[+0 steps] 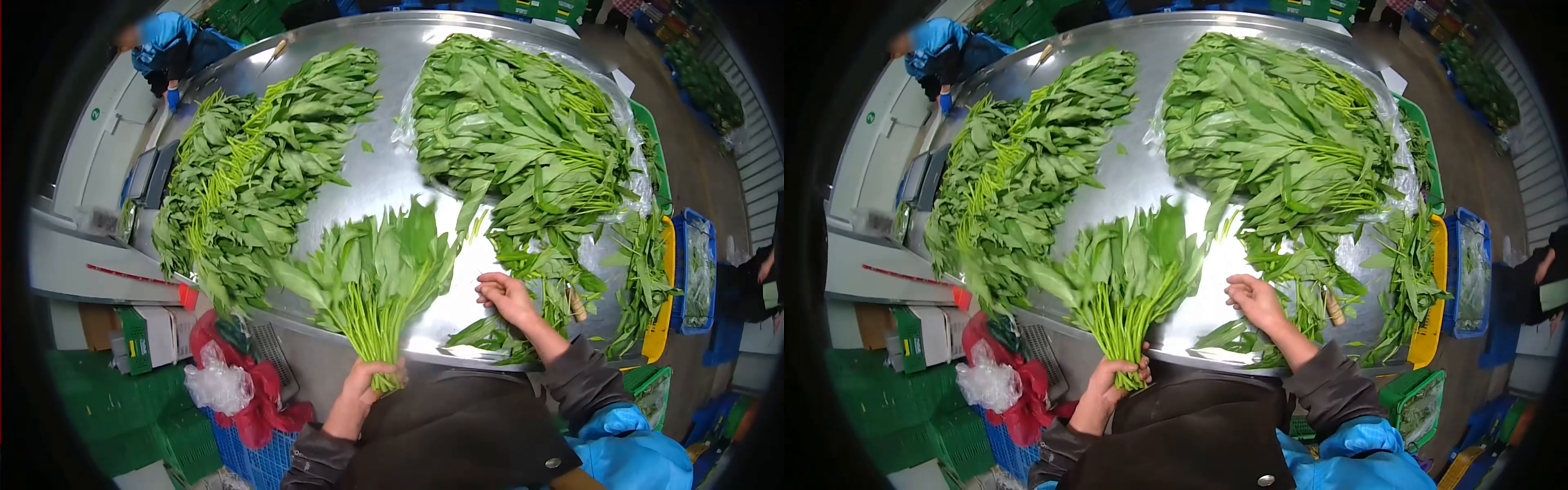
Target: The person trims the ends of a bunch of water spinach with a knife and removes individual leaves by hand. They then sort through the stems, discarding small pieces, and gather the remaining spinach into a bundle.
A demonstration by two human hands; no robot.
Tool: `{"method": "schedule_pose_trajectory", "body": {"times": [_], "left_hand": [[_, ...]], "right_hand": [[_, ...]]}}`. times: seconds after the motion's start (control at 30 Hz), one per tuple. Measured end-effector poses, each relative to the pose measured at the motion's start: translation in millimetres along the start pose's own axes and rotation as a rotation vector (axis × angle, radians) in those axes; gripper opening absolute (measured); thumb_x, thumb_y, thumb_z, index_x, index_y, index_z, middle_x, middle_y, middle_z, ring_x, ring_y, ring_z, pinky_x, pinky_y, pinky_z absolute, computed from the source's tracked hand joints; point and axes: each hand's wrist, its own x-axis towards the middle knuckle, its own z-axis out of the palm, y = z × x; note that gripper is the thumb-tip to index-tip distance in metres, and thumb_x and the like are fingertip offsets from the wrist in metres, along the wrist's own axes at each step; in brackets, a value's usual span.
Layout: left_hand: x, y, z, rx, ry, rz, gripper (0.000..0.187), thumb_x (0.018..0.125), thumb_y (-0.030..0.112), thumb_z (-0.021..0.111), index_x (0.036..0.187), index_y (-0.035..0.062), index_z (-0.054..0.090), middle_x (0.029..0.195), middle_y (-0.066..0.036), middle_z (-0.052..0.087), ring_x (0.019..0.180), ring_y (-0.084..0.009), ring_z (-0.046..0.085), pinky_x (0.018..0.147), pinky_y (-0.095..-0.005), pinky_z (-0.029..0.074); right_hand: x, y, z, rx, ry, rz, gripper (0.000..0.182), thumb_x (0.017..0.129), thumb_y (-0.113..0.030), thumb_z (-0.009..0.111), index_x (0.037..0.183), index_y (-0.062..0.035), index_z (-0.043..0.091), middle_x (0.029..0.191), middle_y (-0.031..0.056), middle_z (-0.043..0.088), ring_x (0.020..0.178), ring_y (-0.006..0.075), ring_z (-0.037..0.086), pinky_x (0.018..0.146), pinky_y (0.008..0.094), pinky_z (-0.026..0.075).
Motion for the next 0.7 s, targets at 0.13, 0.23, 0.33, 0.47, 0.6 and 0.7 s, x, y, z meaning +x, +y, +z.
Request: {"method": "schedule_pose_trajectory", "body": {"times": [0.13,0.23,0.33,0.47,0.6,0.7], "left_hand": [[3.4,-16.0,-10.3,-0.034,-0.017,-0.060,0.058,0.065,-0.005,0.064,0.120,-0.0042,0.049,0.083,-0.015,0.061,0.069,-0.0256,0.059,0.071,-0.0420,0.049],[6.6,-17.5,-7.0,-0.021,-0.007,-0.039,0.056,0.065,-0.007,0.064,0.119,-0.0047,0.050,0.085,-0.015,0.062,0.070,-0.0258,0.060,0.071,-0.0404,0.049],[6.2,-18.9,-10.2,-0.024,0.007,-0.042,0.055,0.065,-0.007,0.064,0.118,-0.0052,0.051,0.085,-0.016,0.063,0.069,-0.0261,0.060,0.070,-0.0401,0.050],[6.6,-19.0,-11.3,-0.003,-0.001,-0.026,0.053,0.065,-0.007,0.065,0.116,-0.0056,0.052,0.085,-0.016,0.064,0.068,-0.0262,0.061,0.069,-0.0400,0.051],[6.9,-18.4,-13.4,0.006,-0.004,-0.026,0.053,0.064,-0.007,0.065,0.115,-0.0059,0.053,0.086,-0.016,0.065,0.069,-0.0262,0.061,0.069,-0.0396,0.051],[5.3,-18.2,-12.6,-0.004,-0.009,-0.022,0.053,0.064,-0.007,0.066,0.115,-0.0057,0.053,0.085,-0.016,0.065,0.068,-0.0259,0.061,0.069,-0.0396,0.051]], "right_hand": [[-14.5,-26.5,23.9,-0.112,0.071,-0.233,0.022,0.090,-0.004,0.056,0.110,0.0027,0.060,0.089,0.0077,0.066,0.079,0.0131,0.064,0.065,0.0258,0.052],[-19.2,-50.5,38.8,-0.550,-0.012,-0.373,0.021,0.085,-0.005,0.060,0.105,-0.0035,0.064,0.088,0.0087,0.065,0.072,0.0147,0.063,0.065,0.0296,0.050],[-9.1,-32.1,30.3,-0.902,-0.013,-0.386,0.022,0.081,-0.007,0.062,0.103,-0.0037,0.064,0.088,0.0090,0.065,0.070,0.0198,0.063,0.067,0.0319,0.050],[-5.8,-39.0,21.1,-0.798,0.149,-0.313,0.028,0.080,-0.010,0.062,0.108,-0.0066,0.063,0.089,0.0085,0.066,0.069,0.0245,0.062,0.067,0.0350,0.049],[-5.3,-49.3,37.6,-0.811,0.005,-0.347,0.026,0.082,-0.014,0.060,0.108,-0.0079,0.062,0.085,0.0102,0.066,0.073,0.0281,0.063,0.068,0.0377,0.049],[-0.4,-47.3,41.2,-0.960,-0.008,-0.268,0.023,0.082,-0.017,0.061,0.104,-0.0094,0.063,0.078,0.0096,0.067,0.075,0.0301,0.064,0.069,0.0404,0.049]]}}
